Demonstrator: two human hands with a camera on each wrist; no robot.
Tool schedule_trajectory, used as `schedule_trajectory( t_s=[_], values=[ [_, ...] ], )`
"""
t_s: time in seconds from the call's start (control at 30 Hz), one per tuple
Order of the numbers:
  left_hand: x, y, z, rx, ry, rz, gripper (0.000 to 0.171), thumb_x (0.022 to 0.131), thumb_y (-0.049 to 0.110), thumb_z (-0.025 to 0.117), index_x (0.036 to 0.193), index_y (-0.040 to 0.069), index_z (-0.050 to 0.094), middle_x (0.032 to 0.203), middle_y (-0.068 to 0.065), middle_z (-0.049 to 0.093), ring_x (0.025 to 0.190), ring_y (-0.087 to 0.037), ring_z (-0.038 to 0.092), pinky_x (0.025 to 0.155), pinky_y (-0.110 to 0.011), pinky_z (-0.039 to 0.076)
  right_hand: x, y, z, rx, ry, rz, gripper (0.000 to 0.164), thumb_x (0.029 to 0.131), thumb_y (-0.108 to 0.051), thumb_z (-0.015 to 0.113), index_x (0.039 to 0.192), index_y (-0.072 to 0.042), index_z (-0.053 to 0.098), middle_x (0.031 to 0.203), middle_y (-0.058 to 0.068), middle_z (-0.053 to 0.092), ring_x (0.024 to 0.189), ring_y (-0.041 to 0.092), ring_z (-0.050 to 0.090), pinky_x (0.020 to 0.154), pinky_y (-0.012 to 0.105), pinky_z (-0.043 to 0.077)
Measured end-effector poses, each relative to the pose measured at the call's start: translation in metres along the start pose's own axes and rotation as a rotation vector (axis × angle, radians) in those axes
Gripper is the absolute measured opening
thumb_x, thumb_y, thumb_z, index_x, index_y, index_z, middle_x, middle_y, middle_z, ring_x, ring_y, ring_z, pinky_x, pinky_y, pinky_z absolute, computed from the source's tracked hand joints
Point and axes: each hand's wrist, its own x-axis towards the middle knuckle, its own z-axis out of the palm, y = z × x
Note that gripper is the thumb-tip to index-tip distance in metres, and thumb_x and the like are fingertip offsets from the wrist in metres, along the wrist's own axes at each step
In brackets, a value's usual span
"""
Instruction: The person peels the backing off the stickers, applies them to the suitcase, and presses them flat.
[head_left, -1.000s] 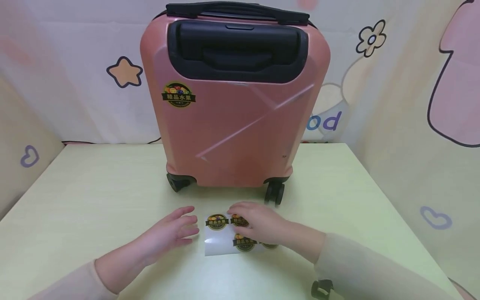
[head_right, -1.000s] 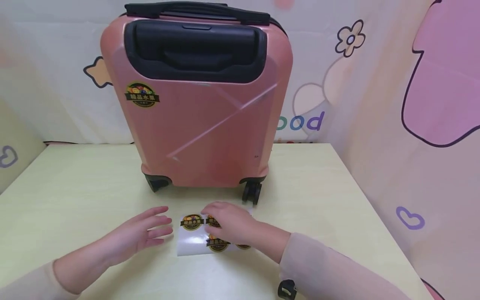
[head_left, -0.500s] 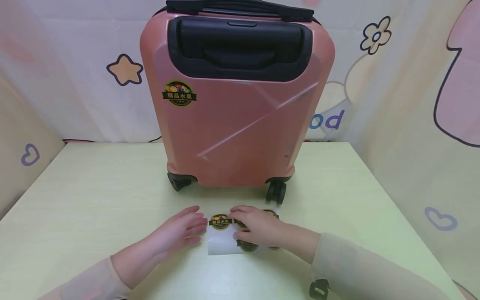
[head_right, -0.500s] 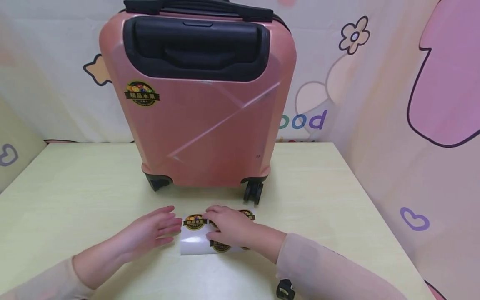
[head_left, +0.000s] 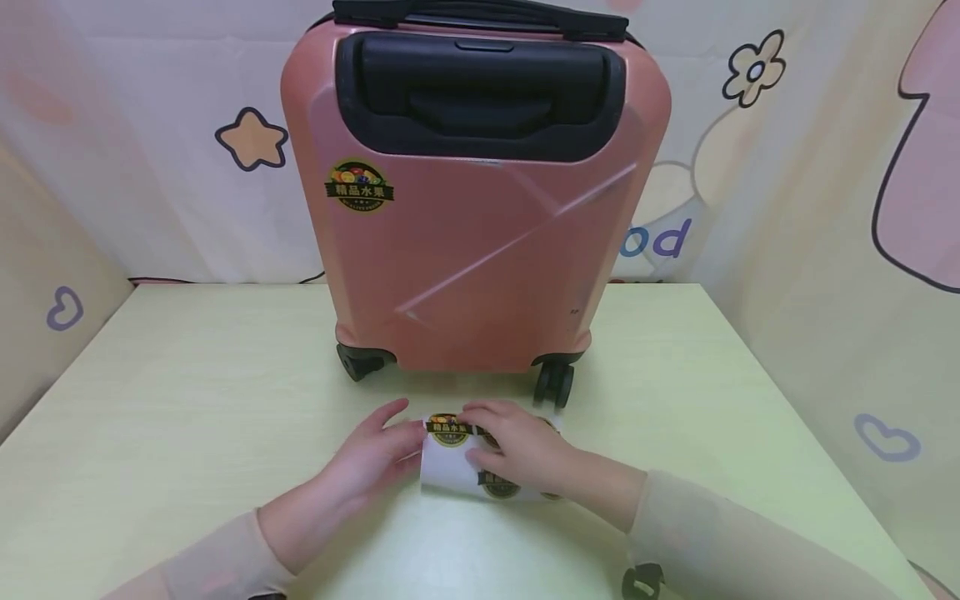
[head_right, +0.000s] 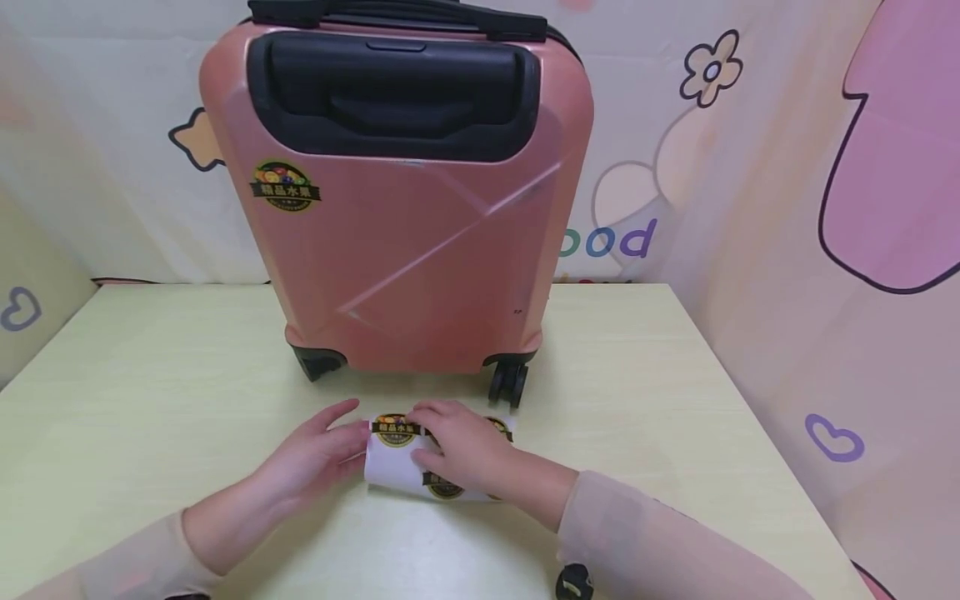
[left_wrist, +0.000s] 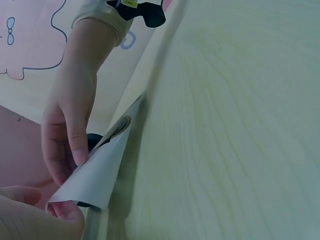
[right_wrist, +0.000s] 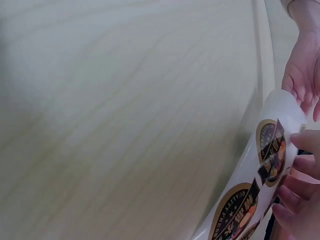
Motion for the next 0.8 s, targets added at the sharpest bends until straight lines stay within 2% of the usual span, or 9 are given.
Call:
schedule_trajectory(
  t_s=[0.17, 0.3, 0.4, 0.5, 0.63, 0.8],
  values=[
    [0.003, -0.003, 0.007, -0.012, 0.009, 0.004, 0.064, 0.090, -0.002, 0.052, 0.143, -0.002, 0.018, 0.123, -0.024, 0.047, 0.095, -0.018, 0.057, 0.080, -0.029, 0.050, -0.002, -0.002, -0.002, 0.016, 0.061, -0.011, 0.044, 0.089, -0.028, 0.063, 0.128, -0.010, 0.054, 0.132, 0.007, 0.051, 0.121, 0.025, 0.047, 0.096, 0.041, 0.041],
    [0.003, -0.004, 0.011, 0.029, 0.039, 0.009, 0.043, 0.091, 0.003, 0.055, 0.129, -0.008, 0.038, 0.102, -0.012, 0.059, 0.080, -0.012, 0.057, 0.067, -0.022, 0.048, -0.002, -0.002, -0.003, 0.044, 0.100, -0.016, 0.044, 0.089, -0.029, 0.063, 0.128, -0.010, 0.054, 0.130, 0.005, 0.052, 0.121, 0.023, 0.047, 0.098, 0.039, 0.040],
    [0.002, -0.005, 0.013, 0.084, 0.056, 0.015, 0.029, 0.092, 0.008, 0.057, 0.114, -0.009, 0.052, 0.084, -0.003, 0.060, 0.071, -0.010, 0.053, 0.060, -0.021, 0.044, -0.003, -0.003, -0.002, 0.062, 0.143, -0.030, 0.042, 0.088, -0.029, 0.064, 0.126, -0.012, 0.056, 0.128, 0.002, 0.053, 0.120, 0.020, 0.048, 0.096, 0.038, 0.041],
    [0.002, -0.005, 0.015, 0.125, 0.073, 0.027, 0.025, 0.091, 0.012, 0.059, 0.107, -0.007, 0.060, 0.074, 0.001, 0.056, 0.066, -0.010, 0.049, 0.058, -0.021, 0.042, -0.003, -0.006, -0.002, 0.085, 0.200, -0.055, 0.036, 0.086, -0.029, 0.067, 0.118, -0.013, 0.061, 0.124, -0.001, 0.056, 0.116, 0.016, 0.050, 0.092, 0.035, 0.044],
    [0.001, -0.006, 0.017, 0.136, 0.074, 0.037, 0.024, 0.090, 0.013, 0.062, 0.104, -0.006, 0.063, 0.071, 0.001, 0.053, 0.066, -0.010, 0.047, 0.060, -0.021, 0.043, -0.003, -0.009, -0.002, 0.118, 0.282, -0.098, 0.024, 0.084, -0.026, 0.070, 0.104, -0.014, 0.066, 0.115, -0.004, 0.060, 0.108, 0.012, 0.055, 0.085, 0.029, 0.047],
    [-0.002, -0.006, 0.019, 0.141, 0.022, 0.041, 0.029, 0.088, 0.012, 0.063, 0.109, -0.008, 0.062, 0.082, 0.000, 0.063, 0.074, -0.011, 0.056, 0.068, -0.023, 0.047, -0.002, -0.010, -0.002, 0.172, 0.366, -0.143, 0.013, 0.082, -0.019, 0.073, 0.092, -0.013, 0.067, 0.103, -0.006, 0.063, 0.098, 0.008, 0.059, 0.080, 0.024, 0.048]
  ],
)
